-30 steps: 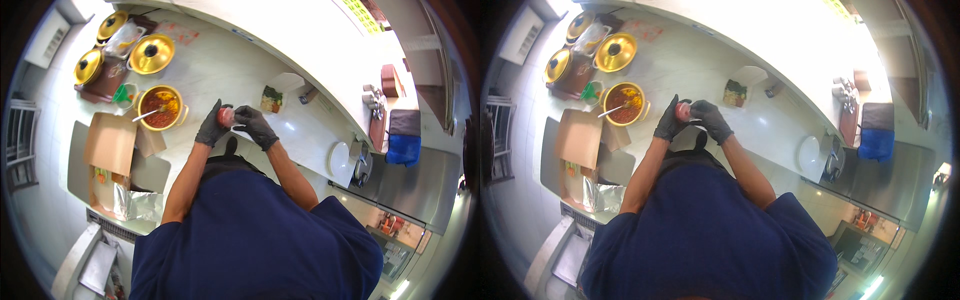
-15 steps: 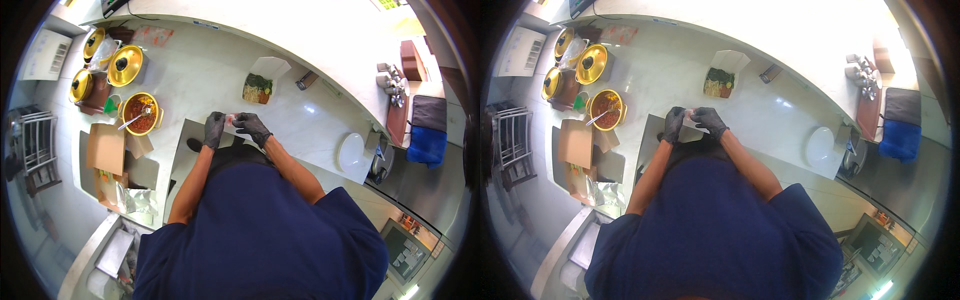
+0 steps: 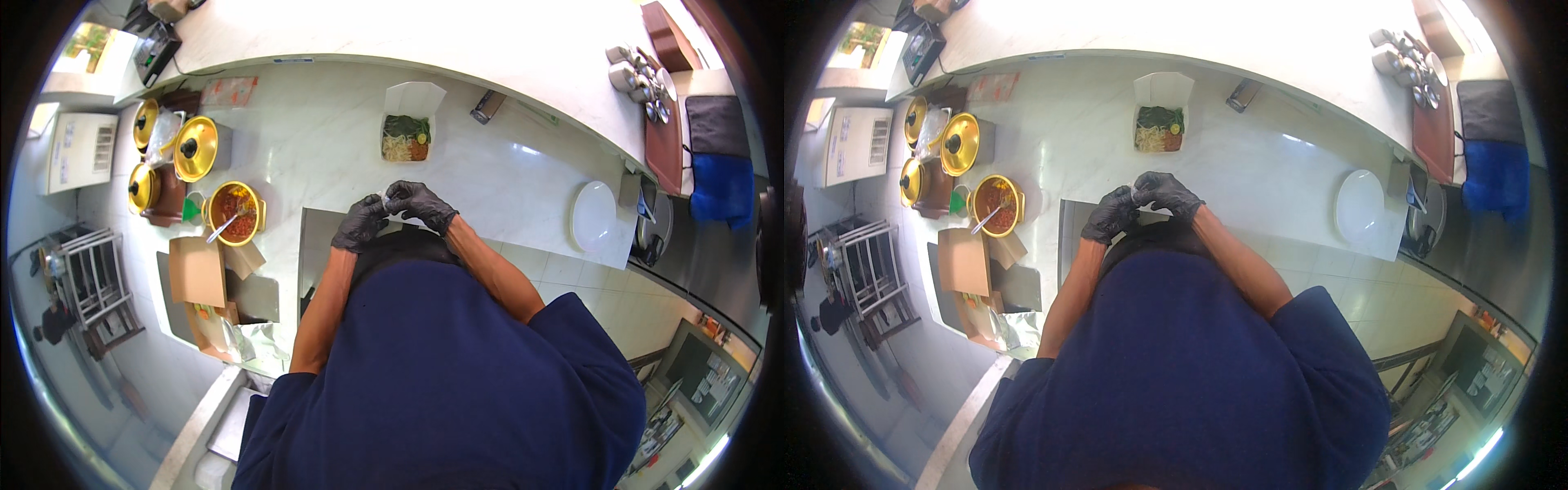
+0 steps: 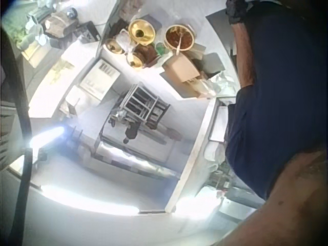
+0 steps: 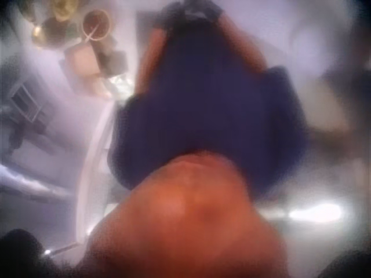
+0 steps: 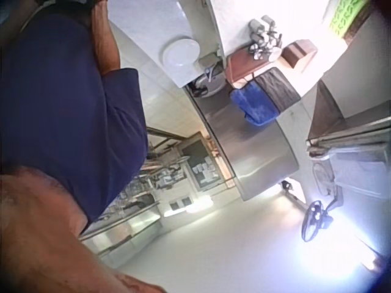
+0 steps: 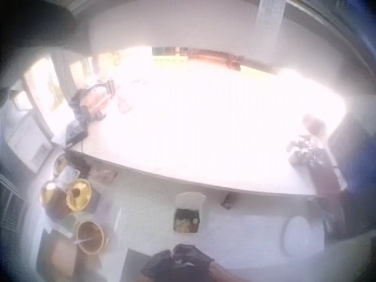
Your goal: The person assembles a food order in a white takeout container. They add a brown sauce from a metal container using a spoon, then scoop a red sauce from a large pot into a small plastic bag using a ladle. The person seals the bag and places it into the container before closing the lid.
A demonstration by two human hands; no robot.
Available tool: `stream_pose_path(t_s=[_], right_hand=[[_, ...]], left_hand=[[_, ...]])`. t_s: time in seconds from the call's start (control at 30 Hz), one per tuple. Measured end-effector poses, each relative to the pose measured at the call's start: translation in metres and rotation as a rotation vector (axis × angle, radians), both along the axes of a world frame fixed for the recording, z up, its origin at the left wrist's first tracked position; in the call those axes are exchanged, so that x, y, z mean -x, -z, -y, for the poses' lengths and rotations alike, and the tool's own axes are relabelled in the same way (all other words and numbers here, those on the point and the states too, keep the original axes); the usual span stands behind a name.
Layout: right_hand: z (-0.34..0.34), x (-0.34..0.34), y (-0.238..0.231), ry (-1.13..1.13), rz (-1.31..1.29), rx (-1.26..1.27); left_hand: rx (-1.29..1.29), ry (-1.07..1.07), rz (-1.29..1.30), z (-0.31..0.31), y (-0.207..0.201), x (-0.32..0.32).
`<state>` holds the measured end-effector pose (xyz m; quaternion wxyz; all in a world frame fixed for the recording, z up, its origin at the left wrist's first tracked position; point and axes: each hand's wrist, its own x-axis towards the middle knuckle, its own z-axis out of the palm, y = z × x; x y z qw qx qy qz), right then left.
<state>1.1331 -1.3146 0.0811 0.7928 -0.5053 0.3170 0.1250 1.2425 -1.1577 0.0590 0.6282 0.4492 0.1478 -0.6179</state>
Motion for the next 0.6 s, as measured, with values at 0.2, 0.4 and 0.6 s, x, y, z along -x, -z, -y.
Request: stream_pose_path(t_s=[0.2, 0.4, 0.6], right_hand=[[-0.012, 0.005, 0.023, 0.091, -0.056, 0.622], [-0.032, 0.0, 0.0, 0.145, -0.082, 1.095], [-0.041, 0.002, -0.01, 0.115, -0.023, 1.202]], left_hand=[[0.118, 0.103, 0.412, 0.001, 0.016, -0.001], [-0.183, 0.314, 0.67, 0.003, -0.012, -0.005], [-0.301, 0.425, 1.333, 0.006, -0.024, -0.013]])
